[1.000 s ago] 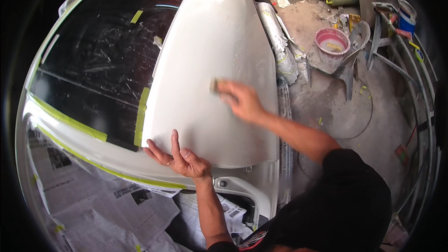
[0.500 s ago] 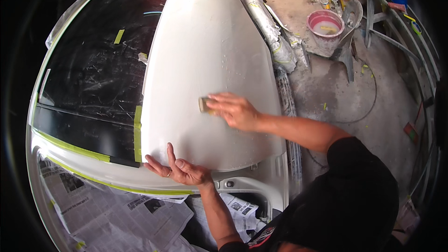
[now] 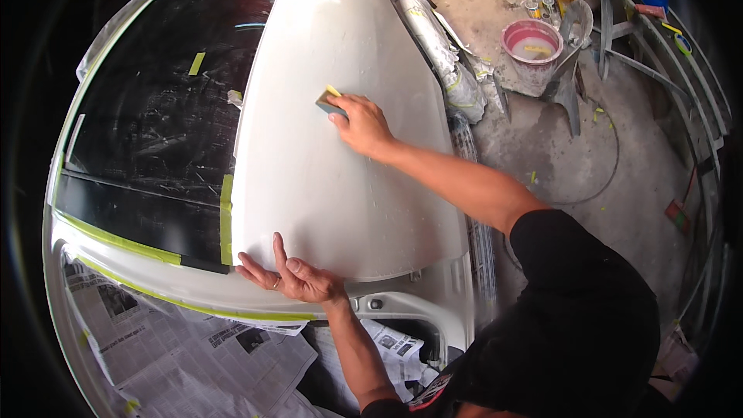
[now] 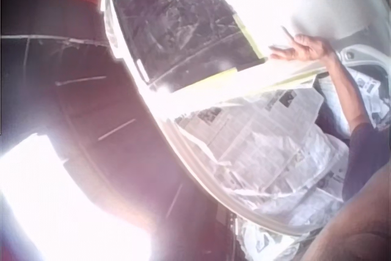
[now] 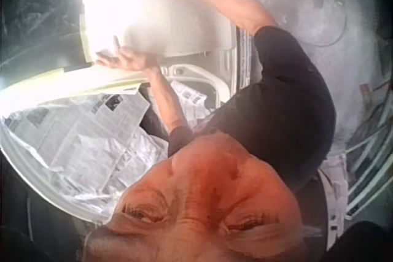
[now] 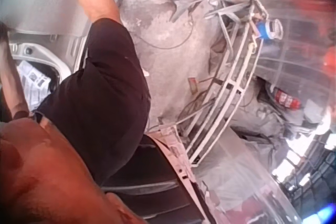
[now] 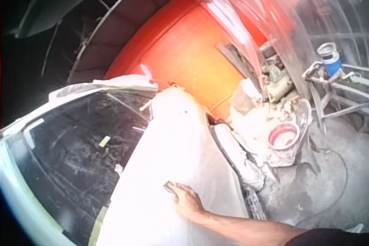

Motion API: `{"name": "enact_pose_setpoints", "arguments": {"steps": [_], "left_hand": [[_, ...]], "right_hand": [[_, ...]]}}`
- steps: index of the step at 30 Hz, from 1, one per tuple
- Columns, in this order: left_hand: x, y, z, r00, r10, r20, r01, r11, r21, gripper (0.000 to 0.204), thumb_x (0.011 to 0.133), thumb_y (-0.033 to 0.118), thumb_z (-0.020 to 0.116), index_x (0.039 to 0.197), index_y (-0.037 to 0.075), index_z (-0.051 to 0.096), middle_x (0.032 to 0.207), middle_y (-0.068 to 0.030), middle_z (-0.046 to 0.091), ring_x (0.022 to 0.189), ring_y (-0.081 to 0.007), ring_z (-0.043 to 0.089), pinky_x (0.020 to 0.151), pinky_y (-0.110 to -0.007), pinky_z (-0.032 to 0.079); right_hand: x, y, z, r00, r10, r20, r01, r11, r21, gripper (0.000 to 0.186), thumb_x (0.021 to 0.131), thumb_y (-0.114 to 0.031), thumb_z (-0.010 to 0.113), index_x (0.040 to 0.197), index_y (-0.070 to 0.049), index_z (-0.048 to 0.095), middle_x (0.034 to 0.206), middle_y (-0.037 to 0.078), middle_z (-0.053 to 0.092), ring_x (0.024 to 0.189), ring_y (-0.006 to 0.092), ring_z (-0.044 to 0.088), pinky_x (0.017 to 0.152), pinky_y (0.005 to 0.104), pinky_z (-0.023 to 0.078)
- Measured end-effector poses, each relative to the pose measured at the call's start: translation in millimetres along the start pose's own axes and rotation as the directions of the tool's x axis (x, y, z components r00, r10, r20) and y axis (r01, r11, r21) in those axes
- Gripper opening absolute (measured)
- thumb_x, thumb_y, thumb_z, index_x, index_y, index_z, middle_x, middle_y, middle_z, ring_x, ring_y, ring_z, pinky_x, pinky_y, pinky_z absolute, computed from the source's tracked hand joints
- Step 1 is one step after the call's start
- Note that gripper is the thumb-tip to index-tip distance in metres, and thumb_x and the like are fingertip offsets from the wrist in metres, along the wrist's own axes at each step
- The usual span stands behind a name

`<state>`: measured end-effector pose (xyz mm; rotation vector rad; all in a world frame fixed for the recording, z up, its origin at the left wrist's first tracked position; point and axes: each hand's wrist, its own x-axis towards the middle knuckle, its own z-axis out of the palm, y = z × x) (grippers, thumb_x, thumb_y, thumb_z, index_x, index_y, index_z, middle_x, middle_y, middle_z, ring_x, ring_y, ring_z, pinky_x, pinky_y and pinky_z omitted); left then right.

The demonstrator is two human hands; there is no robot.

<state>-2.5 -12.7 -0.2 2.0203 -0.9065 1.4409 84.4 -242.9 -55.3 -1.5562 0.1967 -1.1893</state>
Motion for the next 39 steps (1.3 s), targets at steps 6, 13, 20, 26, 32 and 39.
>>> {"name": "enact_pose_setpoints", "arguments": {"steps": [6,13,20,26,32,39], "left_hand": [[-0.8,-3.4,-1.1,1.0,-0.012,-0.001,0.012,1.0,-0.009,0.05,0.104,0.036,0.035,0.119,0.001,0.068,0.159,-0.021,0.023,0.15,-0.0396,0.008,0.119,-0.056,0.014],[-5.5,-7.2,-2.1,0.998,-0.035,-0.044,0.031,0.996,-0.078,0.05,0.104,0.035,0.034,0.119,0.003,0.069,0.159,-0.0213,0.023,0.15,-0.0401,0.007,0.119,-0.056,0.012],[-0.2,-2.1,-3.2,1.0,0.001,0.018,-0.001,1.0,-0.014,0.049,0.103,0.035,0.035,0.118,0.003,0.069,0.159,-0.0218,0.023,0.15,-0.0402,0.007,0.119,-0.056,0.011],[-2.0,-8.1,-4.4,0.999,-0.024,-0.021,0.023,0.997,-0.073,0.049,0.102,0.034,0.036,0.118,0.003,0.07,0.159,-0.0227,0.023,0.15,-0.0408,0.007,0.119,-0.056,0.01],[-2.3,-2.8,-1.2,1.0,-0.02,0.004,0.02,0.999,-0.036,0.047,0.102,0.032,0.037,0.117,0.002,0.07,0.158,-0.023,0.024,0.15,-0.0408,0.007,0.119,-0.055,0.01],[-2.7,-1.1,2.7,0.999,-0.031,-0.016,0.03,0.998,-0.049,0.045,0.1,0.029,0.038,0.118,0.004,0.071,0.157,-0.0236,0.027,0.15,-0.042,0.009,0.119,-0.055,0.009]], "right_hand": [[-28.5,15.4,-2.7,0.987,-0.162,-0.015,0.161,0.987,-0.009,0.032,0.089,-0.014,0.065,0.12,-0.005,0.067,0.117,0.018,0.067,0.107,0.0359,0.063,0.092,0.045,0.05],[-72.0,-10.8,-2.5,0.983,-0.185,0.011,0.185,0.983,0.009,0.031,0.089,-0.01,0.066,0.119,-0.005,0.068,0.117,0.018,0.067,0.101,0.0356,0.065,0.088,0.0437,0.052],[8.5,6.3,-4.8,0.997,0.081,0.005,-0.081,0.997,-0.001,0.031,0.089,-0.015,0.067,0.117,-0.002,0.068,0.114,0.019,0.067,0.099,0.0362,0.065,0.087,0.0449,0.052],[-63.8,2.6,-3.8,0.876,-0.48,0.04,0.478,0.877,0.045,0.03,0.09,-0.014,0.065,0.118,-0.003,0.067,0.114,0.019,0.068,0.101,0.0371,0.065,0.084,0.045,0.054],[-8.6,3.2,-4.7,0.996,0.082,0.015,-0.082,0.996,-0.046,0.03,0.09,-0.015,0.065,0.118,-0.003,0.066,0.115,0.02,0.067,0.1,0.0371,0.066,0.086,0.0445,0.053],[-12.0,7.1,-20.2,0.989,-0.071,0.133,0.075,0.997,-0.027,0.033,0.089,-0.007,0.065,0.122,-0.005,0.066,0.12,0.018,0.067,0.115,0.0304,0.063,0.096,0.0391,0.052]]}}
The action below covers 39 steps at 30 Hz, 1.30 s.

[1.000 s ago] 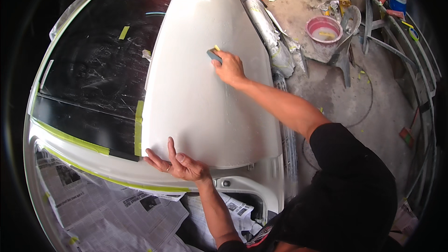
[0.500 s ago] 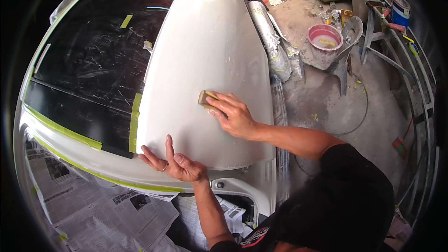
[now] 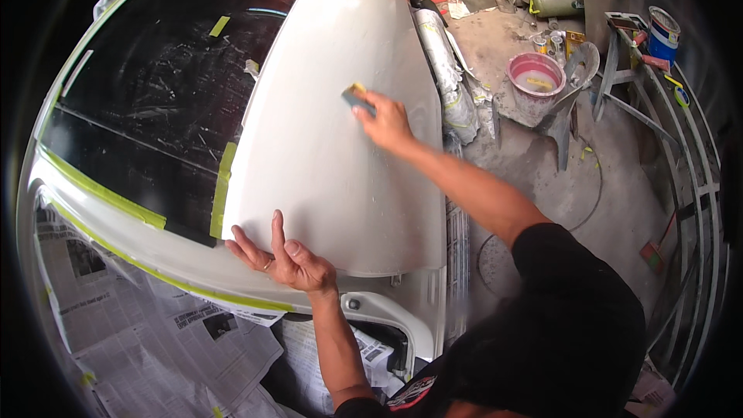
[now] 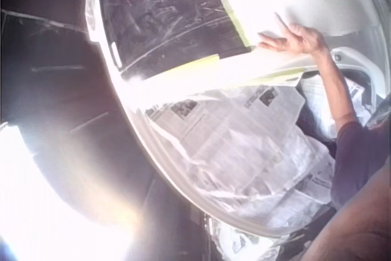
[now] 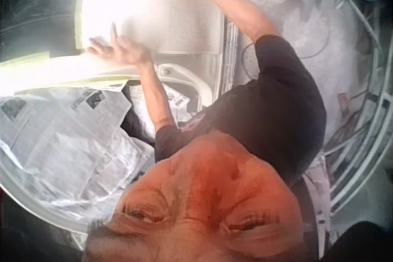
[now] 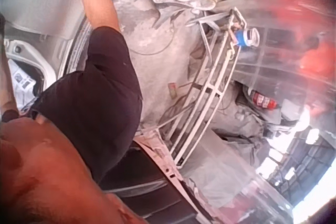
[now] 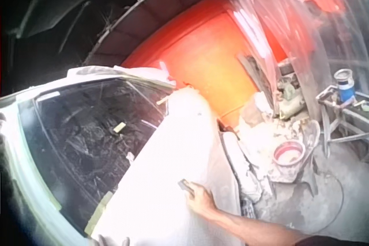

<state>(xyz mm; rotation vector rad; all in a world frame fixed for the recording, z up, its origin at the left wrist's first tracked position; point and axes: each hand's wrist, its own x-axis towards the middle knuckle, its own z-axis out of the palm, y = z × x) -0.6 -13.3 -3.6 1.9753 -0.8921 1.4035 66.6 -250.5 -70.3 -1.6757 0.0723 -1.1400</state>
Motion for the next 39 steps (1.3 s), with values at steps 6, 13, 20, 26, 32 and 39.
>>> {"name": "enact_pose_setpoints", "arguments": {"steps": [6,13,20,26,32,39], "left_hand": [[1.4,-4.3,-8.5,1.0,-0.009,-0.011,0.009,1.0,0.024,0.045,0.1,0.03,0.038,0.117,0.006,0.072,0.157,-0.0232,0.028,0.149,-0.0424,0.01,0.119,-0.056,0.01],[0.6,0.9,-4.0,1.0,0.014,-0.016,-0.013,0.997,0.072,0.043,0.1,0.029,0.04,0.116,0.006,0.072,0.157,-0.0196,0.032,0.15,-0.0395,0.013,0.12,-0.053,0.011],[2.6,-0.5,-13.8,1.0,-0.017,-0.016,0.018,0.997,0.072,0.039,0.094,0.025,0.045,0.115,0.008,0.074,0.153,-0.023,0.037,0.147,-0.0426,0.02,0.119,-0.051,0.017],[4.9,-0.9,-8.5,0.997,-0.037,-0.067,0.039,0.999,0.024,0.032,0.087,0.025,0.059,0.112,0.012,0.075,0.15,-0.0214,0.042,0.144,-0.0421,0.026,0.118,-0.05,0.022],[-0.4,-4.6,-8.2,0.992,-0.069,-0.109,0.071,0.997,0.008,0.03,0.087,0.028,0.062,0.108,0.012,0.076,0.149,-0.0171,0.045,0.144,-0.0385,0.027,0.116,-0.051,0.023],[-2.6,-6.0,-10.5,0.993,-0.072,-0.099,0.07,0.997,-0.016,0.031,0.086,0.027,0.063,0.109,0.012,0.075,0.149,-0.0167,0.045,0.144,-0.0387,0.027,0.116,-0.053,0.022]], "right_hand": [[-99.8,-49.6,12.1,0.927,-0.374,0.017,0.37,0.921,0.121,0.032,0.09,-0.012,0.065,0.12,-0.002,0.065,0.121,0.02,0.065,0.112,0.0358,0.062,0.093,0.0415,0.052],[37.3,-11.1,6.7,0.98,0.197,-0.03,-0.198,0.979,-0.053,0.034,0.088,-0.013,0.067,0.121,-0.003,0.066,0.115,0.018,0.069,0.1,0.0339,0.067,0.089,0.0415,0.053],[-57.2,-15.9,14.2,0.66,-0.747,0.079,0.75,0.661,-0.025,0.031,0.09,-0.006,0.062,0.121,0.001,0.064,0.113,0.025,0.067,0.102,0.0394,0.066,0.09,0.0413,0.053],[-8.8,-45.0,25.9,0.997,-0.078,0.001,0.077,0.984,-0.163,0.032,0.093,-0.01,0.062,0.122,0.003,0.062,0.116,0.025,0.065,0.106,0.0371,0.065,0.09,0.0429,0.052],[-52.6,-0.9,23.5,0.927,-0.367,0.072,0.374,0.915,-0.153,0.033,0.094,-0.014,0.061,0.122,0.003,0.058,0.109,0.024,0.068,0.097,0.0366,0.066,0.084,0.0413,0.052],[-35.0,-26.5,31.5,0.989,-0.144,0.021,0.146,0.969,-0.202,0.035,0.092,-0.016,0.063,0.122,0.003,0.058,0.109,0.024,0.067,0.097,0.0362,0.066,0.085,0.0424,0.051]]}}
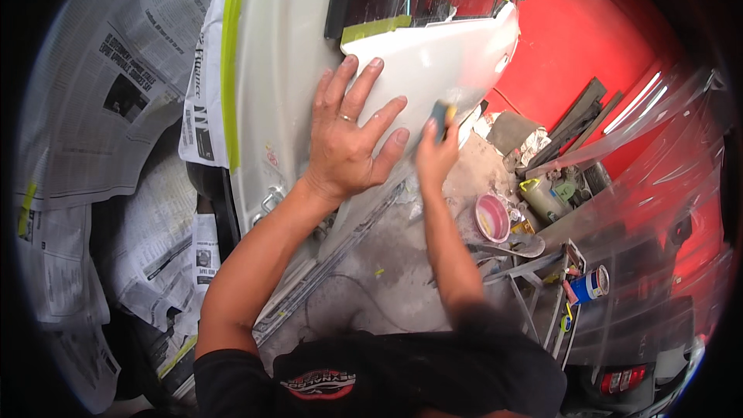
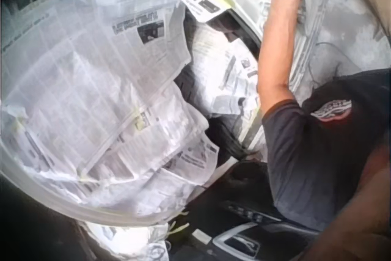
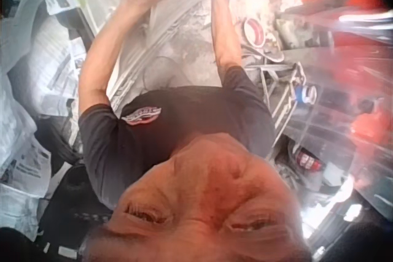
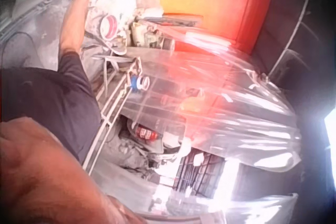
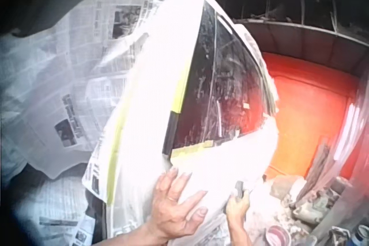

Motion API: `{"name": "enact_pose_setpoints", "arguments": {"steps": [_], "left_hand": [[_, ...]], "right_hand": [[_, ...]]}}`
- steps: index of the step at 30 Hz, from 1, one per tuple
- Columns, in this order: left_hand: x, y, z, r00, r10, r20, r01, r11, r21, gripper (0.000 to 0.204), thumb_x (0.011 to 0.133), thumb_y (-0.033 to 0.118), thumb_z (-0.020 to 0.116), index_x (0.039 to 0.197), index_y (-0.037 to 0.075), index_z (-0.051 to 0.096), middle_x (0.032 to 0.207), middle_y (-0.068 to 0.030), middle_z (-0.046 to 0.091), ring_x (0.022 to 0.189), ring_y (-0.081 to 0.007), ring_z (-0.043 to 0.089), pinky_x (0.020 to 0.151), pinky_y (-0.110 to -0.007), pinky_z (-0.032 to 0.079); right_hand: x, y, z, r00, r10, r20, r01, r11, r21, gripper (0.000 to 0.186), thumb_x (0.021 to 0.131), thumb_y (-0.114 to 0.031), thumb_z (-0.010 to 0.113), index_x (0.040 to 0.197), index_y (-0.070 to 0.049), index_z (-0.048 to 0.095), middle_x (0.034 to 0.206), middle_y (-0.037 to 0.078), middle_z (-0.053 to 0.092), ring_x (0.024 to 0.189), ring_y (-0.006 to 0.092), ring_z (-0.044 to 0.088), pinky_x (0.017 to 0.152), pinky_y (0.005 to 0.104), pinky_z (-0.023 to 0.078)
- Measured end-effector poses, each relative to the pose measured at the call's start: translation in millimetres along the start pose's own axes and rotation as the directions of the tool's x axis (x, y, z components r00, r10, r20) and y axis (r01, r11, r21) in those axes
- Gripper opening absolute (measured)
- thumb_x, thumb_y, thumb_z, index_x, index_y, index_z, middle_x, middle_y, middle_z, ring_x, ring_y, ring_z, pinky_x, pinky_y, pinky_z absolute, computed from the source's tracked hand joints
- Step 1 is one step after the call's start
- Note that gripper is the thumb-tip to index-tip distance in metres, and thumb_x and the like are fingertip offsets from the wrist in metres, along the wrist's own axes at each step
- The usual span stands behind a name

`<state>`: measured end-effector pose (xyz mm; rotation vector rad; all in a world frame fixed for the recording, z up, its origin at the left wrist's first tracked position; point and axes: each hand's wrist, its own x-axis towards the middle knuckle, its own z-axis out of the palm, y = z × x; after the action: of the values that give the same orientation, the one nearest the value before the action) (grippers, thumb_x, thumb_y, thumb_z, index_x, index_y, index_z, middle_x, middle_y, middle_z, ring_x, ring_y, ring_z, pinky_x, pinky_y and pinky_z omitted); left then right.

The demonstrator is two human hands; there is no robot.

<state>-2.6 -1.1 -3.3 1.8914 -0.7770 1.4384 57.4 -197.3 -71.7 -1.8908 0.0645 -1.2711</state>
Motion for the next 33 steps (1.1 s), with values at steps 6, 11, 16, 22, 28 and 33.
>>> {"name": "enact_pose_setpoints", "arguments": {"steps": [6,11,16,22,28,33], "left_hand": [[3.8,0.1,4.1,1.0,0.001,-0.023,-0.002,1.0,-0.016,0.031,0.086,0.03,0.064,0.108,0.013,0.075,0.148,-0.0166,0.045,0.143,-0.0384,0.029,0.115,-0.055,0.022],[1.9,-0.8,5.4,0.999,0.009,-0.031,-0.009,1.0,-0.005,0.031,0.086,0.032,0.064,0.108,0.014,0.076,0.148,-0.0162,0.046,0.144,-0.0376,0.029,0.114,-0.056,0.023],[2.0,1.2,1.2,1.0,0.006,0.021,-0.006,1.0,-0.028,0.03,0.091,0.027,0.058,0.111,0.012,0.076,0.151,-0.0177,0.042,0.146,-0.038,0.022,0.118,-0.051,0.02],[2.2,-0.4,0.6,0.999,0.022,0.031,-0.022,1.0,-0.003,0.031,0.093,0.027,0.056,0.112,0.011,0.075,0.151,-0.0191,0.04,0.147,-0.0397,0.02,0.119,-0.049,0.019],[5.5,9.2,6.6,0.999,0.035,0.037,-0.034,0.999,-0.024,0.035,0.094,0.027,0.05,0.114,0.011,0.074,0.151,-0.0208,0.039,0.147,-0.0406,0.02,0.12,-0.049,0.017],[1.7,-2.0,-2.9,0.998,0.036,0.049,-0.038,0.998,0.04,0.042,0.099,0.029,0.041,0.116,0.008,0.073,0.152,-0.0209,0.039,0.147,-0.0402,0.021,0.119,-0.049,0.016]], "right_hand": [[44.7,23.5,-8.1,0.991,0.133,0.021,-0.133,0.991,-0.022,0.031,0.092,-0.014,0.062,0.117,0.004,0.061,0.11,0.024,0.067,0.099,0.0332,0.067,0.087,0.0421,0.051],[19.8,11.5,0.8,0.999,-0.009,-0.051,0.009,1.0,0.001,0.032,0.091,-0.016,0.064,0.117,0.004,0.062,0.102,0.023,0.069,0.087,0.0305,0.067,0.078,0.0412,0.051],[25.7,22.2,-1.9,0.986,-0.161,-0.035,0.16,0.987,-0.023,0.03,0.091,-0.013,0.064,0.116,0.002,0.063,0.102,0.024,0.069,0.091,0.0332,0.067,0.081,0.041,0.052],[-11.5,-14.2,-1.8,0.993,-0.108,-0.051,0.112,0.988,0.105,0.031,0.089,-0.006,0.064,0.119,-0.002,0.065,0.115,0.025,0.067,0.106,0.0371,0.067,0.089,0.0402,0.054],[71.1,35.1,-18.4,0.972,0.233,0.037,-0.23,0.971,-0.065,0.032,0.09,-0.009,0.063,0.122,-0.002,0.063,0.115,0.026,0.066,0.097,0.0408,0.067,0.083,0.0448,0.053],[-23.5,-25.0,4.0,0.998,0.007,-0.068,0.004,0.987,0.16,0.033,0.089,-0.01,0.063,0.121,-0.002,0.063,0.117,0.026,0.065,0.101,0.039,0.065,0.086,0.0463,0.051]]}}
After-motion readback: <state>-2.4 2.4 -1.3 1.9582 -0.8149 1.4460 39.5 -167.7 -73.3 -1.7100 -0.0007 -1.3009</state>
